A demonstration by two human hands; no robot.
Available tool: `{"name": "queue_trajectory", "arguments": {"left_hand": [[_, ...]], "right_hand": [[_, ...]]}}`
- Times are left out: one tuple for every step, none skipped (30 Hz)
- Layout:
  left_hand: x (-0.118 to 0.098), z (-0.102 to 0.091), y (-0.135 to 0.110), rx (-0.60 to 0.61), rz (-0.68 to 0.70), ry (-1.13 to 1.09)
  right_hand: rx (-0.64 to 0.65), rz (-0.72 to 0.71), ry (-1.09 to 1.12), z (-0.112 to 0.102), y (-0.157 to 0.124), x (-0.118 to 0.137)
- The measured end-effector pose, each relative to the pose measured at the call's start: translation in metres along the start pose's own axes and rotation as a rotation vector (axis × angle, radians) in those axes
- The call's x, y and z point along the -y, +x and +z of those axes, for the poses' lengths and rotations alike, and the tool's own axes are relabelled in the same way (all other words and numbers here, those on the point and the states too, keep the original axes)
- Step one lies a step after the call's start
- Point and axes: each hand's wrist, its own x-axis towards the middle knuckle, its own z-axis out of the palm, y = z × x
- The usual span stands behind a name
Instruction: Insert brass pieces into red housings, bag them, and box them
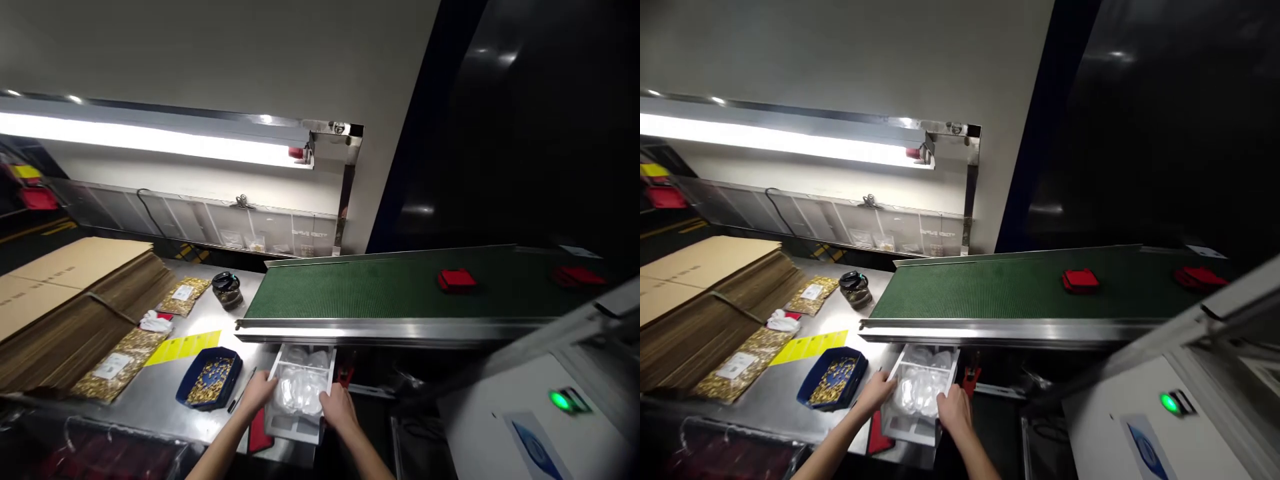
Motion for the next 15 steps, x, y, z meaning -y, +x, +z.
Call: {"name": "queue_trajectory", "arguments": {"left_hand": [[-0.002, -0.001, 0.006, -0.008, -0.006, -0.019], [-0.003, -0.002, 0.010, -0.016, -0.010, -0.041], [-0.002, -0.001, 0.014, -0.026, -0.013, -0.067], [-0.001, 0.001, 0.017, -0.038, -0.017, -0.095], [0.002, 0.003, 0.020, -0.056, -0.025, -0.122], [0.005, 0.006, 0.021, -0.078, -0.037, -0.148], [0.009, 0.009, 0.022, -0.103, -0.054, -0.170], [0.014, 0.011, 0.023, -0.130, -0.079, -0.187], [0.019, 0.014, 0.023, -0.157, -0.109, -0.199], [0.024, 0.016, 0.023, -0.182, -0.144, -0.206], [0.030, 0.018, 0.022, -0.204, -0.180, -0.208], [0.036, 0.019, 0.021, -0.222, -0.213, -0.206], [0.042, 0.020, 0.019, -0.235, -0.239, -0.201], [0.047, 0.022, 0.017, -0.244, -0.257, -0.193], [0.053, 0.024, 0.015, -0.248, -0.267, -0.183]], "right_hand": [[0.023, 0.002, 0.007, 0.000, 0.011, 0.003], [0.047, 0.002, 0.016, 0.001, 0.020, 0.005], [0.073, 0.000, 0.028, 0.003, 0.028, 0.006], [0.099, -0.004, 0.040, 0.005, 0.034, 0.007], [0.124, -0.010, 0.054, 0.007, 0.040, 0.008], [0.147, -0.016, 0.066, 0.010, 0.045, 0.009], [0.168, -0.021, 0.074, 0.012, 0.050, 0.009], [0.185, -0.023, 0.079, 0.015, 0.055, 0.010], [0.201, -0.024, 0.078, 0.017, 0.060, 0.011], [0.215, -0.023, 0.072, 0.019, 0.065, 0.013], [0.228, -0.021, 0.063, 0.021, 0.070, 0.015], [0.239, -0.021, 0.051, 0.023, 0.075, 0.018], [0.246, -0.025, 0.038, 0.025, 0.080, 0.021], [0.248, -0.031, 0.025, 0.027, 0.085, 0.025], [0.245, -0.042, 0.011, 0.029, 0.089, 0.029]]}}
